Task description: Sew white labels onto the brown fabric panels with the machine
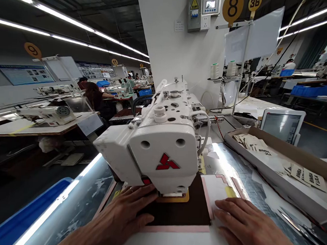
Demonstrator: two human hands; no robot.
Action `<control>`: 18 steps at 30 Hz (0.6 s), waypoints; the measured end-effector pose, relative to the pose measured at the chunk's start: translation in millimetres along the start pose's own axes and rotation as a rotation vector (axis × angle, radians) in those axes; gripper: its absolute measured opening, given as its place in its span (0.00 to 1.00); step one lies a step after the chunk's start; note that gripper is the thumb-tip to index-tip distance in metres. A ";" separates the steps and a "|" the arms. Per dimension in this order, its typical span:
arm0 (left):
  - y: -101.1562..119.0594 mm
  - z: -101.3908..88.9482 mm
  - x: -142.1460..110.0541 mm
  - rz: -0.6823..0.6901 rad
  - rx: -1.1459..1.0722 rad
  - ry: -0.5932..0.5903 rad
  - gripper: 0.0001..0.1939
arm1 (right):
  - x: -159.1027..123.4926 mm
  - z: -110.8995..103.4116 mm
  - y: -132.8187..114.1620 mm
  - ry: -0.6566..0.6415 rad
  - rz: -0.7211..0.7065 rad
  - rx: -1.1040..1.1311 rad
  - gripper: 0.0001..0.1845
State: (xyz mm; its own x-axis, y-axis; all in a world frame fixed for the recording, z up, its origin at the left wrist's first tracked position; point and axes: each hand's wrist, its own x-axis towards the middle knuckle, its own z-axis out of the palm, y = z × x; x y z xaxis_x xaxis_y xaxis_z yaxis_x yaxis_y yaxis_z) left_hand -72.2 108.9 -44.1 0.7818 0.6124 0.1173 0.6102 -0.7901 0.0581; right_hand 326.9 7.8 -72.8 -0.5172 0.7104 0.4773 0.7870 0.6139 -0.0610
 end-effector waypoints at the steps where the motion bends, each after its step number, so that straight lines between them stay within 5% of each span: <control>1: -1.2 0.4 -5.5 0.003 -0.014 0.017 0.25 | 0.8 -1.0 -0.5 0.015 -0.011 0.008 0.16; 5: 6.3 -0.4 -19.8 0.050 -0.069 0.041 0.24 | 0.1 7.3 -4.1 0.121 -0.059 0.045 0.16; 9: 22.4 -7.0 -24.2 0.094 -0.037 -0.058 0.28 | -7.2 24.5 -8.2 0.254 -0.004 0.112 0.21; 18: 35.9 -3.5 -1.3 0.137 -0.172 -0.083 0.26 | -12.0 29.5 -4.1 0.113 -0.048 0.000 0.25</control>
State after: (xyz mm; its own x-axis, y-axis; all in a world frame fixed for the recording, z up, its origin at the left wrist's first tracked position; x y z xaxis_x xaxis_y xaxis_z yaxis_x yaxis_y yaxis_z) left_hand -51.9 79.7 -38.7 0.8681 0.4935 0.0538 0.4724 -0.8545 0.2159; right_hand 319.9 7.0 -104.1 -0.5128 0.6370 0.5755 0.7623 0.6462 -0.0361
